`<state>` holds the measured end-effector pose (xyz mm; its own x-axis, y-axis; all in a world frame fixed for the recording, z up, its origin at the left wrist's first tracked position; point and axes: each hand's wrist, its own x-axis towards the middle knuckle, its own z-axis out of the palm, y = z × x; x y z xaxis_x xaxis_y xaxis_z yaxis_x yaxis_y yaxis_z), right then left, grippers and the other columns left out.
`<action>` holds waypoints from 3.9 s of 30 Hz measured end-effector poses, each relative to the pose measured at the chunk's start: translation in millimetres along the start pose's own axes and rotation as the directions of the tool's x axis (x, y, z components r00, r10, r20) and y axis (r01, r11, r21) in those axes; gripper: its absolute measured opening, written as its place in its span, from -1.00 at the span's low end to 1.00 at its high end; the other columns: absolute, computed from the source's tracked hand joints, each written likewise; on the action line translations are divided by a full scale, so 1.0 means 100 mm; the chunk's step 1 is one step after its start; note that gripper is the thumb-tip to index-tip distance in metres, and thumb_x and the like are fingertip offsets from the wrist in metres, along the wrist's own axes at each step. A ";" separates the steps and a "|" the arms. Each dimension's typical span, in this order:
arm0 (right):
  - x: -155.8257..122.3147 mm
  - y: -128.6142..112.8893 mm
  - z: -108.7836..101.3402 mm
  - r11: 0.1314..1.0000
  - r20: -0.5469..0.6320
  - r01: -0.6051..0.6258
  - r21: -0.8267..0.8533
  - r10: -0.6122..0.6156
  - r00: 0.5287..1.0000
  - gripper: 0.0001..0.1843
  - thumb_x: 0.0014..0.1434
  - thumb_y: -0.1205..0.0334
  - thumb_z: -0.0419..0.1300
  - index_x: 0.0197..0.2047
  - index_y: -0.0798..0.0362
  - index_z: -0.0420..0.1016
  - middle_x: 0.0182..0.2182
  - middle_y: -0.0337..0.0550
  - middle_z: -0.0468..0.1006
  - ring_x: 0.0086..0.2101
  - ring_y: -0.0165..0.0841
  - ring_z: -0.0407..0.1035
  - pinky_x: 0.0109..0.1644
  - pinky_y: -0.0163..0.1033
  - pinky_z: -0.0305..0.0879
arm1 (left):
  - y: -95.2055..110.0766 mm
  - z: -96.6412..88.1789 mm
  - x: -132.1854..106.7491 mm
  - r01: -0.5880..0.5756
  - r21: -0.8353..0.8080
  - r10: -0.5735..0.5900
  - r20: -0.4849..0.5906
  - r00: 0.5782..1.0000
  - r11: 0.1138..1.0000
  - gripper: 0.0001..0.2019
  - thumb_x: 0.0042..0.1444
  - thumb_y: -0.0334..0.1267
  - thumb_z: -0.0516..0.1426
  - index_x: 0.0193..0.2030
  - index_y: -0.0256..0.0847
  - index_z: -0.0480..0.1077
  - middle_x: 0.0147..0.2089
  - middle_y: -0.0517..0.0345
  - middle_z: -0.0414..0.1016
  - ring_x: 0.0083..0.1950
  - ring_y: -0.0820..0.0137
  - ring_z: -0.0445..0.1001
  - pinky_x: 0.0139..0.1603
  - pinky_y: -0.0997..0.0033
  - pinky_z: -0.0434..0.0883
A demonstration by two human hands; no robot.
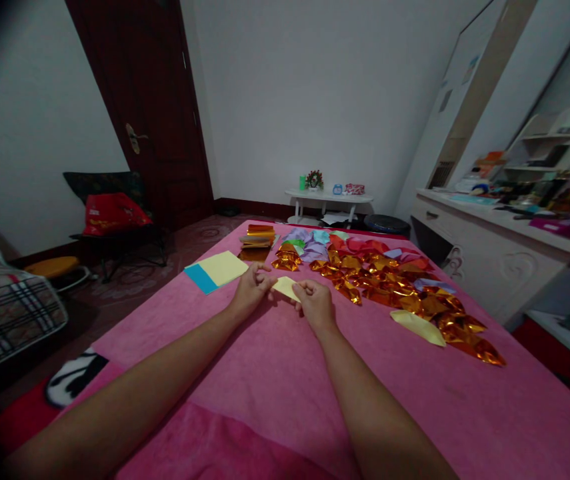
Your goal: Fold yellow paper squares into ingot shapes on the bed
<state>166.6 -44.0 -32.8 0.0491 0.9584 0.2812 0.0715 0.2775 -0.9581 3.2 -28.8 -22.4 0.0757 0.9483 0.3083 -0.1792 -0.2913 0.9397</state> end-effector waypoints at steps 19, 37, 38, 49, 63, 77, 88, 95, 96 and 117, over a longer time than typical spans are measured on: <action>-0.04 -0.07 0.10 0.999 0.185 -0.043 0.032 0.037 0.982 -0.77 -0.01 0.09 0.24 -0.41 0.10 0.40 -0.69 -0.30 0.46 -0.72 -0.49 0.28 -0.63 -0.40 0.21 | -0.04 0.06 -0.02 0.108 -0.116 -0.117 -0.072 0.990 0.987 -0.58 -0.04 0.04 0.22 -0.53 -0.38 0.39 -0.69 0.04 0.44 -0.70 0.44 0.39 -0.67 0.54 0.24; 0.03 0.04 -0.06 0.852 -0.138 0.330 -0.407 -0.415 0.899 -0.80 -0.06 0.44 0.04 -0.46 0.01 0.45 -0.40 -0.15 0.49 -0.30 -0.26 0.36 -0.19 -0.18 0.28 | -0.01 0.00 0.01 0.234 -0.107 -0.222 0.113 0.968 0.966 -0.40 -0.05 0.27 0.10 -0.43 -0.39 0.41 -0.53 -0.07 0.50 -0.55 0.35 0.50 -0.55 0.46 0.41; 0.03 0.03 -0.07 0.838 -0.136 0.342 -0.424 -0.433 0.891 -0.80 -0.05 0.44 0.04 -0.46 0.01 0.45 -0.40 -0.15 0.49 -0.31 -0.26 0.36 -0.20 -0.18 0.28 | 0.00 0.01 -0.01 0.221 -0.085 -0.208 0.140 0.968 0.971 -0.44 -0.07 0.22 0.16 -0.44 -0.40 0.43 -0.53 -0.05 0.51 -0.55 0.37 0.50 -0.54 0.48 0.40; -0.05 -0.10 0.03 0.839 0.006 0.423 -0.342 -0.448 0.894 -0.74 -0.01 0.45 0.06 -0.25 0.03 0.44 -0.29 -0.12 0.51 -0.23 -0.26 0.41 -0.15 -0.20 0.34 | -0.10 0.00 0.04 0.086 -0.055 -0.084 0.033 0.996 0.995 -0.76 -0.05 -0.15 0.24 -0.44 -0.35 0.43 -0.56 0.18 0.44 -0.58 0.53 0.37 -0.52 0.55 0.30; -0.09 -0.14 0.05 0.929 0.160 0.307 -0.206 -0.277 0.947 -0.77 0.16 0.11 0.12 -0.39 0.03 0.52 -0.47 -0.20 0.53 -0.47 -0.34 0.35 -0.38 -0.28 0.24 | -0.18 0.00 0.05 0.046 -0.070 -0.033 0.181 0.983 0.997 -0.79 -0.04 -0.17 0.22 -0.45 -0.32 0.40 -0.54 0.21 0.38 -0.53 0.55 0.32 -0.46 0.55 0.27; -0.10 -0.17 0.04 0.946 0.220 0.282 -0.163 -0.243 0.945 -0.73 0.17 0.13 0.08 -0.45 0.04 0.50 -0.55 -0.25 0.44 -0.50 -0.38 0.30 -0.40 -0.32 0.22 | -0.20 -0.01 0.06 0.084 -0.052 -0.072 0.186 0.980 0.995 -0.72 -0.08 -0.10 0.25 -0.49 -0.33 0.40 -0.58 0.22 0.35 -0.57 0.58 0.25 -0.52 0.58 0.18; -0.12 -0.19 0.05 0.954 0.236 0.255 -0.155 -0.215 0.948 -0.74 0.17 0.13 0.07 -0.41 0.04 0.52 -0.51 -0.23 0.50 -0.51 -0.38 0.31 -0.43 -0.31 0.23 | -0.23 -0.03 0.08 0.081 -0.032 -0.076 0.140 0.987 0.996 -0.72 -0.07 -0.11 0.24 -0.50 -0.33 0.40 -0.59 0.21 0.37 -0.60 0.58 0.27 -0.56 0.59 0.18; -0.09 -0.17 0.05 0.946 0.165 0.251 -0.205 -0.220 0.961 -0.83 0.08 0.22 0.12 -0.43 0.05 0.52 -0.52 -0.24 0.48 -0.48 -0.37 0.31 -0.40 -0.30 0.20 | -0.26 -0.05 0.10 0.074 -0.015 -0.072 0.098 0.993 0.997 -0.76 -0.04 -0.15 0.22 -0.49 -0.34 0.42 -0.61 0.19 0.39 -0.61 0.55 0.31 -0.56 0.58 0.22; -0.09 -0.16 0.06 0.947 0.160 0.247 -0.206 -0.217 0.963 -0.83 0.07 0.23 0.12 -0.44 0.05 0.52 -0.52 -0.24 0.48 -0.49 -0.37 0.30 -0.41 -0.31 0.19 | -0.27 -0.05 0.10 0.074 -0.012 -0.073 0.096 0.993 0.997 -0.76 -0.04 -0.15 0.22 -0.49 -0.34 0.42 -0.61 0.19 0.39 -0.61 0.55 0.32 -0.55 0.57 0.23; -0.08 -0.14 0.08 0.991 0.296 0.122 -0.061 -0.099 0.950 -0.62 -0.02 0.40 0.05 -0.18 0.10 0.60 -0.33 -0.15 0.63 -0.44 -0.38 0.47 -0.33 -0.30 0.40 | -0.16 -0.05 0.08 0.074 0.061 -0.077 0.035 0.996 0.995 -0.77 -0.02 -0.20 0.19 -0.52 -0.36 0.40 -0.65 0.22 0.36 -0.64 0.57 0.28 -0.59 0.58 0.19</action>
<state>156.8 -55.1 -22.2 -0.2552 0.9030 0.3457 0.1378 0.3879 -0.9113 2.1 -16.1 -35.8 0.1233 0.9628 0.2405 -0.1125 -0.2272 0.9673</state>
